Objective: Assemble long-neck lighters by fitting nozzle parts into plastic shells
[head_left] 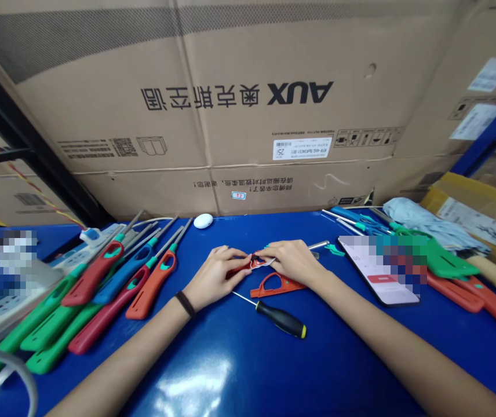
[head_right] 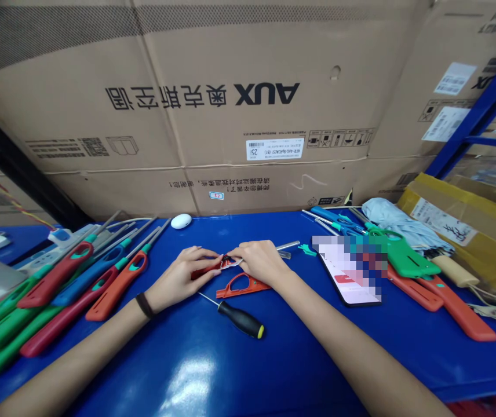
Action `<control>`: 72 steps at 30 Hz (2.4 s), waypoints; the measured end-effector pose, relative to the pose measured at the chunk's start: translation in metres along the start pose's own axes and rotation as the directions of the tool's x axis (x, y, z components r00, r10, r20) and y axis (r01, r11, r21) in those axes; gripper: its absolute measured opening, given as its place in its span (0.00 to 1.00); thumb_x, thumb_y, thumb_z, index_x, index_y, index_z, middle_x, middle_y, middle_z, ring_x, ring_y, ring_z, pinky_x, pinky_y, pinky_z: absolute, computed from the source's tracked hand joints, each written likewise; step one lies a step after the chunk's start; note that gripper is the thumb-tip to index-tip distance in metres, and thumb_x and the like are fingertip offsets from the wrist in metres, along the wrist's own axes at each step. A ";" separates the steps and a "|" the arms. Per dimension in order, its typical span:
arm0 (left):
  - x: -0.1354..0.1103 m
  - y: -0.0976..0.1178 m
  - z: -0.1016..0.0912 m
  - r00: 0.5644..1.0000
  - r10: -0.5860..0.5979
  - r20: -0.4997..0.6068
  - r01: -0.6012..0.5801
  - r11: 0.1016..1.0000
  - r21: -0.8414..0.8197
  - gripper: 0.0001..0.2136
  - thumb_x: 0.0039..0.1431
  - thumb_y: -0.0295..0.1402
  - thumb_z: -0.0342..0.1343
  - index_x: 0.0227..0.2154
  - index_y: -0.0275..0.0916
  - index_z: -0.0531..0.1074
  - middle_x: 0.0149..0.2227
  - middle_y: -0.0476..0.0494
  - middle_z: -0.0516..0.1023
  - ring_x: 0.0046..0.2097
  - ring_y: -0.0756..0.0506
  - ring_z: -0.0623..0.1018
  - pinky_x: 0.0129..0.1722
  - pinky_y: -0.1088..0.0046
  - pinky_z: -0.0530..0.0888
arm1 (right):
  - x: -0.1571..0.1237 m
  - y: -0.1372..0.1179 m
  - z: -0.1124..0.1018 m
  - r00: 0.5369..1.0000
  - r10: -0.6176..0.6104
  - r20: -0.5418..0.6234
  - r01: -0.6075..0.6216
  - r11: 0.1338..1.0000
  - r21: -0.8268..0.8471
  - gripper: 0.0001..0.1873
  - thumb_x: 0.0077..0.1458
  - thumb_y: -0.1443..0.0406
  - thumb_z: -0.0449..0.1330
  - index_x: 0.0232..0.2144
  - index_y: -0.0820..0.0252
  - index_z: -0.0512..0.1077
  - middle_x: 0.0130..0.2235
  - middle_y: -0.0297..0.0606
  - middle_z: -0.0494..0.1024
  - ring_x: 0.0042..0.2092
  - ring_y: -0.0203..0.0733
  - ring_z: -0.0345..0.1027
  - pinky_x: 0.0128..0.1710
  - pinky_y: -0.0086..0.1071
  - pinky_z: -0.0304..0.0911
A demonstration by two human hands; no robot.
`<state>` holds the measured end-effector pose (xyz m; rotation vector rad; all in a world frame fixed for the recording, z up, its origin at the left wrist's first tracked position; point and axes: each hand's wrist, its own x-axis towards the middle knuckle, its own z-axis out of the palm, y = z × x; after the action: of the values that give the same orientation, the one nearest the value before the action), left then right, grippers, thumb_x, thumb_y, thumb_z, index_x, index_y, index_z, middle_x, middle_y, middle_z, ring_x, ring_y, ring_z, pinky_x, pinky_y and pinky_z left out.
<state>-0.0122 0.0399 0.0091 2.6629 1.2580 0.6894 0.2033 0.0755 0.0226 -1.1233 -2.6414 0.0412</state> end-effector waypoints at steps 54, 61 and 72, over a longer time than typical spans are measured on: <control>-0.003 -0.003 -0.010 0.993 0.010 0.120 -0.003 0.998 -0.060 0.13 0.65 0.32 0.45 0.47 0.47 0.71 0.43 0.44 0.71 0.43 0.44 0.68 0.46 0.64 0.63 | -0.013 0.014 -0.005 0.999 -0.037 0.009 0.032 0.946 0.322 0.08 0.59 0.61 0.54 0.38 0.52 0.73 0.41 0.34 0.71 0.37 0.37 0.68 0.37 0.31 0.60; -0.002 -0.004 -0.012 0.993 0.016 0.118 -0.008 0.998 -0.062 0.12 0.64 0.33 0.47 0.47 0.47 0.71 0.42 0.44 0.72 0.43 0.44 0.69 0.46 0.65 0.63 | -0.011 0.013 0.000 1.000 0.016 -0.023 -0.007 0.934 0.358 0.07 0.59 0.64 0.54 0.37 0.53 0.72 0.41 0.35 0.71 0.39 0.38 0.67 0.38 0.33 0.61; -0.003 -0.003 -0.010 0.994 -0.005 0.110 0.012 0.998 -0.062 0.12 0.64 0.33 0.47 0.47 0.47 0.70 0.43 0.45 0.72 0.43 0.44 0.69 0.46 0.64 0.64 | -0.012 0.021 0.003 0.993 -0.068 -0.097 0.104 0.895 0.434 0.08 0.58 0.62 0.57 0.36 0.56 0.74 0.38 0.37 0.70 0.39 0.38 0.67 0.42 0.34 0.62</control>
<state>-0.0200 0.0389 0.0164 2.6042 1.1989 0.5627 0.2253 0.0825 0.0140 -0.8334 -2.4308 0.5356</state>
